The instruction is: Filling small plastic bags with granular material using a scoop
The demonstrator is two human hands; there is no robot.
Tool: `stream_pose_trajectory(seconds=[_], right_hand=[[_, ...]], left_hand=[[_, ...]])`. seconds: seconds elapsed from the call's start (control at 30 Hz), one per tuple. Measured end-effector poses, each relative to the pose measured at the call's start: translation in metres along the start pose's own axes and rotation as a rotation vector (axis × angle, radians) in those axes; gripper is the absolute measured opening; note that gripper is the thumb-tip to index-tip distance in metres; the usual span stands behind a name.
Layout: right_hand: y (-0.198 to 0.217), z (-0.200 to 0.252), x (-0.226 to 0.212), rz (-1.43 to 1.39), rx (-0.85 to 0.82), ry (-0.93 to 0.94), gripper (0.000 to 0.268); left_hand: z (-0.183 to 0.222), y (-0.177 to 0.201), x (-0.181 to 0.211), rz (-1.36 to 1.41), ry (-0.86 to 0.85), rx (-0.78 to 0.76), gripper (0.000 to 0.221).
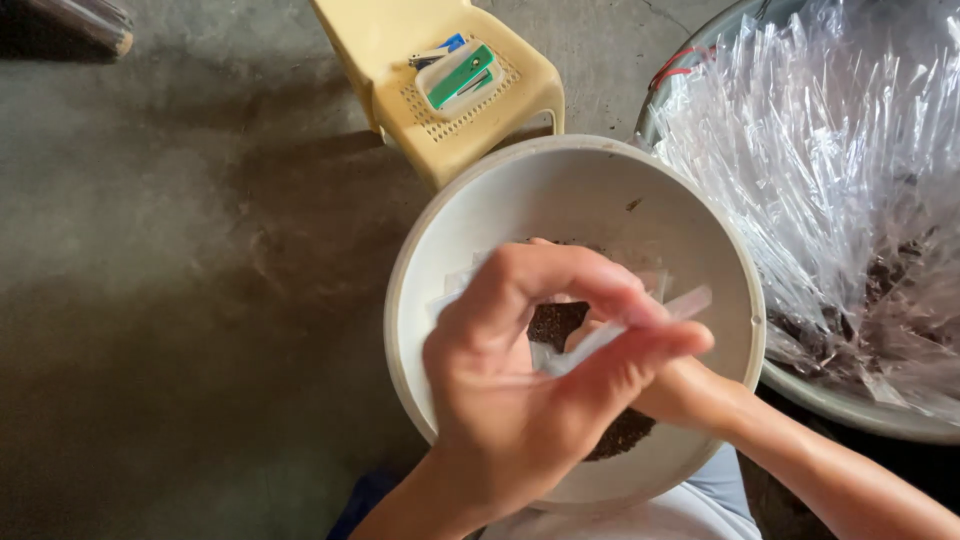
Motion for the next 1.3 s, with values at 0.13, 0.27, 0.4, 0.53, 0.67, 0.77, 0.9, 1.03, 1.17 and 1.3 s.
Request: stream_pose_trajectory(seconds=[0.13,0.27,0.4,0.53,0.67,0.77,0.9,1.03,1.17,1.3], right_hand=[[-0.003,-0.01,-0.01,-0.091,-0.014,0.042,0.043],[0.015,-0.002,0.001,0.217,0.099,-0.024,0.03],[0.062,-0.024,0.048,-0.574,0.573,-0.094,0.014],[0.039,0.002,0.007,-0.546,0.465,0.005,0.013],[0.005,0.007,-0.015,-0.35,-0.056,0.178,0.064],[0.002,0.014,-0.035,-0.305,-0.236,0.339,0.03],[0.004,-0.007,-0.003,-0.297,0.172,-0.079,0.03],[-0.025,-0.017,0.038,-0.466,0.138,-0.404,0.02],[-0.03,-0.017,0.027,-0.718,0.153,-0.326,0.018],[-0.018,-0.016,0.028,-0.297,-0.075,-0.133,0.019]], left_hand=[[-0.003,-0.003,-0.004,-0.022,0.021,-0.089,0.017],[0.026,-0.024,-0.074,-0.187,0.202,-0.372,0.044],[0.026,-0.016,-0.108,0.08,0.417,-0.564,0.026],[0.014,-0.004,-0.132,-0.639,-0.081,-0.371,0.031],[0.007,-0.006,-0.131,-0.498,0.151,-0.213,0.023],[0.023,-0.015,-0.14,-0.441,0.238,-0.255,0.021],[0.036,-0.03,-0.118,-0.419,-0.016,-0.373,0.024],[0.038,-0.038,-0.1,-0.5,-0.301,-0.381,0.033],[0.036,-0.023,-0.101,-0.659,-0.407,-0.196,0.006],[0.03,-0.011,-0.099,-0.278,0.057,-0.305,0.016]])
Point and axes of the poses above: each hand's wrist, its own z-axis away from the middle knuckle, its own y-axis out of the back of the hand, x = y × z, the point moved 4 cm from there along -z, towards the middle knuckle, and after that the axes turned 7 degrees about x, right-handed, at the moved point
